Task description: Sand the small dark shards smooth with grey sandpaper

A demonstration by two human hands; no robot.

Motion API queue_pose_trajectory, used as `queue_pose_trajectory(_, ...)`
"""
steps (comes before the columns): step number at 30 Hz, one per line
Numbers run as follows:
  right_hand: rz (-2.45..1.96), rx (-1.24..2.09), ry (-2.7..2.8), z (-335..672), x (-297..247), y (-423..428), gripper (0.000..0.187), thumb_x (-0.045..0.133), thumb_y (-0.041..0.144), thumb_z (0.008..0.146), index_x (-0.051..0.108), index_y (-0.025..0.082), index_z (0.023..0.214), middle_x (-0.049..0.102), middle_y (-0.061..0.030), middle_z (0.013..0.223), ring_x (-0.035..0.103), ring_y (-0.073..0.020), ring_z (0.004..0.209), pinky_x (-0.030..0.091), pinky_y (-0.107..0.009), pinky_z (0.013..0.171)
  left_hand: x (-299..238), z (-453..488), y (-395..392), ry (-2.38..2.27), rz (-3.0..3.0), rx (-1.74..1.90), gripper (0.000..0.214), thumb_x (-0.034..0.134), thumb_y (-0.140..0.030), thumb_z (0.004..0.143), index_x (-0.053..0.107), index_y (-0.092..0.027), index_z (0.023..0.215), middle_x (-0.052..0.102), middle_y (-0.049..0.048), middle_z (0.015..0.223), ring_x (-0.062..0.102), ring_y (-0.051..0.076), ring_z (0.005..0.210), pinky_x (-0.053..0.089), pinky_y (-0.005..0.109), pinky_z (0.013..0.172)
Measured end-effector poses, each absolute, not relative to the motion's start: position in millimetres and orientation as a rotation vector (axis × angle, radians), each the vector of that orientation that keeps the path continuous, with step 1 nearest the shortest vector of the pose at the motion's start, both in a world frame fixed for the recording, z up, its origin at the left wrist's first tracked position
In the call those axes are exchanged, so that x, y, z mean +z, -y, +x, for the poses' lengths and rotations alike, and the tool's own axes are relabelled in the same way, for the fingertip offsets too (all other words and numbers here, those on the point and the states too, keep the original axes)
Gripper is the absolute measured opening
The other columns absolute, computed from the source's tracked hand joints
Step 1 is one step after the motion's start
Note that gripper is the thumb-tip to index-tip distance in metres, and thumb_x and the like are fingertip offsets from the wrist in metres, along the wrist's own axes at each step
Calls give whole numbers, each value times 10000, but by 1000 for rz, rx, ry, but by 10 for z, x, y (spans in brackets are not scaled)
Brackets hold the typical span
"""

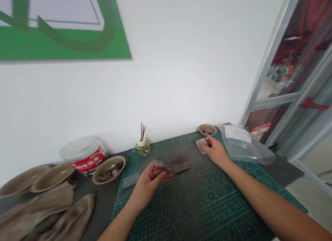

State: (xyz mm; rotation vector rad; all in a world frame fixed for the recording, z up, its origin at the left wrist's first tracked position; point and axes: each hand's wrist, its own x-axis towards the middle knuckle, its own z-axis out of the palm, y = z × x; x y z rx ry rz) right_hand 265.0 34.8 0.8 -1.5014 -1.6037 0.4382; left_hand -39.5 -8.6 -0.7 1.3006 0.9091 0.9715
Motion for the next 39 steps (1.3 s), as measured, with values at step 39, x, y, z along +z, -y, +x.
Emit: queue_pose_trajectory(39, -1045, 1216, 1302, 1238, -57, -74, 217, 722, 356, 746, 711, 158, 835, 717, -56, 765, 650, -176, 671, 497, -273, 597, -76, -496, 80, -1384, 1922, 1137, 87, 634, -261, 796, 646, -175, 791, 664, -6, 709, 602, 131, 656, 467, 220, 635)
